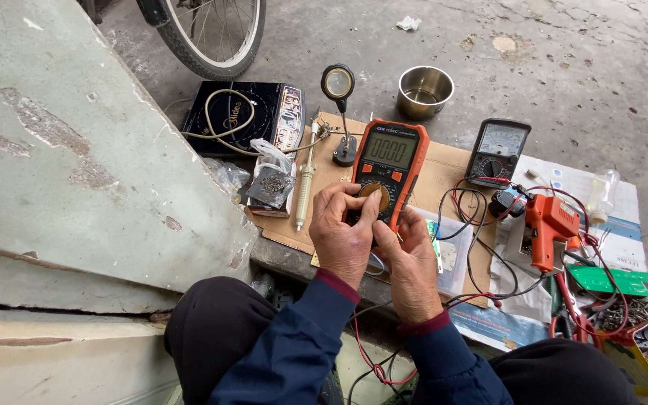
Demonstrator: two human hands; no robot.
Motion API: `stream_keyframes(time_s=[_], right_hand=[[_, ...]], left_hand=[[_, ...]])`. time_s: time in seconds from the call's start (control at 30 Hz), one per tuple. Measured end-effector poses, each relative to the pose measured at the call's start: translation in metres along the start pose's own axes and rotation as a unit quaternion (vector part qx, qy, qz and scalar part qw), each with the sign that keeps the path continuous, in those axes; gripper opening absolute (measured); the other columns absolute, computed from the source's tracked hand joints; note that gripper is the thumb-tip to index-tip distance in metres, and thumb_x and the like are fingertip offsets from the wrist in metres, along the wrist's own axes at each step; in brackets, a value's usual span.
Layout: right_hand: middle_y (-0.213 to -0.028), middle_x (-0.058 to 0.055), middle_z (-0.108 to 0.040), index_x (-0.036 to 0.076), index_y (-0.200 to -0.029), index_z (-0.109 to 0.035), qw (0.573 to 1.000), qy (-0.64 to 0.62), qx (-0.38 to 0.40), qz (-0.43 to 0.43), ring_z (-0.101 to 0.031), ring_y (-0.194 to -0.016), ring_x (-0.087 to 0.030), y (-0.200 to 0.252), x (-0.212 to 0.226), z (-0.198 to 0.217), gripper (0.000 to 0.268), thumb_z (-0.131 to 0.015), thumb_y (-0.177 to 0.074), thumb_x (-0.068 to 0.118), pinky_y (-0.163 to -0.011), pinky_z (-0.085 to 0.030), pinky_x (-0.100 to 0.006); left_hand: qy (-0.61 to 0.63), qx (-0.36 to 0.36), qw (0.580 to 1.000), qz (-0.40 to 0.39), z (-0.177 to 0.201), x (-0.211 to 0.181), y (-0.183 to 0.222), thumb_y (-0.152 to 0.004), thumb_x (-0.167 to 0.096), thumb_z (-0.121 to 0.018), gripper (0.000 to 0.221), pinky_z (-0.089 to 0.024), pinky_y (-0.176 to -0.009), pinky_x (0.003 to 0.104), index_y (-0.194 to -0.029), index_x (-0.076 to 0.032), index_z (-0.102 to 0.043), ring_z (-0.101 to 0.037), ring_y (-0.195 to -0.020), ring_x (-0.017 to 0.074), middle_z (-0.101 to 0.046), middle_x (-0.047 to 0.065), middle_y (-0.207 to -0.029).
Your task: Testing a circuit board with a digital multimeter to check for electrical signals and diagnose faults.
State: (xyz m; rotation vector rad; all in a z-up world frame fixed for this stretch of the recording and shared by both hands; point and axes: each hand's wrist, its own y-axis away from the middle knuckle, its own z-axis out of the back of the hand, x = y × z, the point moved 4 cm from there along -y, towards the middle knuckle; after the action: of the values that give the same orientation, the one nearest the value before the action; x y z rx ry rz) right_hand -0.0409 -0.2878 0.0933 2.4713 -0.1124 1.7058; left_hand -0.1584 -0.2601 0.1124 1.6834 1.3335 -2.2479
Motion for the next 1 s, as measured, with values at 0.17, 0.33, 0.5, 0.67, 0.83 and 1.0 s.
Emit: stream_keyframes(time_s=[0.17,0.33,0.5,0.67,0.83,1.0], right_hand=[[-0.129,-0.006,-0.073,0.005,-0.155,-0.052,1.0,0.01,0.001,-0.004,-0.073,-0.105,-0.016,-0.001,-0.006,0.003,0.068,-0.083,-0.097,0.023,-0.087,-0.065,-0.031],[-0.134,-0.01,-0.074,0.005,-0.158,-0.05,1.0,0.018,0.01,0.003,-0.072,-0.109,-0.019,-0.002,-0.013,0.01,0.072,-0.083,-0.096,0.022,-0.091,-0.066,-0.036],[-0.133,-0.008,-0.075,0.004,-0.158,-0.052,0.999,0.029,0.017,0.001,-0.075,-0.106,-0.017,-0.005,-0.016,0.021,0.068,-0.08,-0.098,0.023,-0.084,-0.068,-0.03],[-0.135,-0.008,-0.075,0.004,-0.16,-0.054,1.0,0.017,0.025,0.005,-0.077,-0.106,-0.019,-0.007,-0.02,0.03,0.068,-0.079,-0.099,0.024,-0.081,-0.069,-0.03],[-0.134,-0.011,-0.076,0.002,-0.16,-0.057,0.999,0.02,0.028,0.006,-0.078,-0.106,-0.021,-0.008,-0.018,0.036,0.066,-0.078,-0.099,0.02,-0.079,-0.071,-0.035],[-0.127,-0.016,-0.077,0.001,-0.158,-0.06,0.999,0.01,0.044,-0.017,-0.08,-0.102,-0.031,-0.015,-0.02,0.054,0.066,-0.078,-0.097,0.018,-0.077,-0.072,-0.046]], left_hand=[[0.022,-0.025,0.997,0.071,-0.003,0.003,0.007,-0.085,-0.018,-0.098,0.026,-0.065,-0.088,0.035,-0.076,-0.01,-0.076,-0.078,-0.103,0.0232,-0.072,0.002,-0.089],[0.042,-0.035,0.992,0.11,-0.003,0.004,0.013,-0.085,-0.016,-0.098,0.025,-0.064,-0.089,0.036,-0.076,-0.007,-0.077,-0.077,-0.103,0.0249,-0.069,0.005,-0.084],[0.025,0.015,0.996,0.081,0.007,-0.003,0.015,-0.083,-0.018,-0.1,0.019,-0.065,-0.089,0.034,-0.09,-0.011,-0.084,-0.077,-0.107,0.0224,-0.072,0.002,-0.091],[0.006,0.049,0.998,0.026,0.011,-0.005,0.014,-0.087,-0.019,-0.097,0.018,-0.064,-0.093,0.035,-0.1,-0.014,-0.087,-0.074,-0.109,0.0226,-0.072,0.001,-0.097],[-0.069,0.078,0.994,-0.024,0.006,0.006,0.01,-0.082,-0.021,-0.096,0.017,-0.054,-0.102,0.034,-0.095,-0.026,-0.087,-0.07,-0.107,0.0149,-0.07,-0.01,-0.091],[-0.034,0.155,0.983,-0.091,0.009,0.003,-0.006,-0.083,-0.017,-0.092,0.014,-0.051,-0.099,0.035,-0.093,-0.024,-0.084,-0.07,-0.104,0.0185,-0.071,-0.007,-0.091]])
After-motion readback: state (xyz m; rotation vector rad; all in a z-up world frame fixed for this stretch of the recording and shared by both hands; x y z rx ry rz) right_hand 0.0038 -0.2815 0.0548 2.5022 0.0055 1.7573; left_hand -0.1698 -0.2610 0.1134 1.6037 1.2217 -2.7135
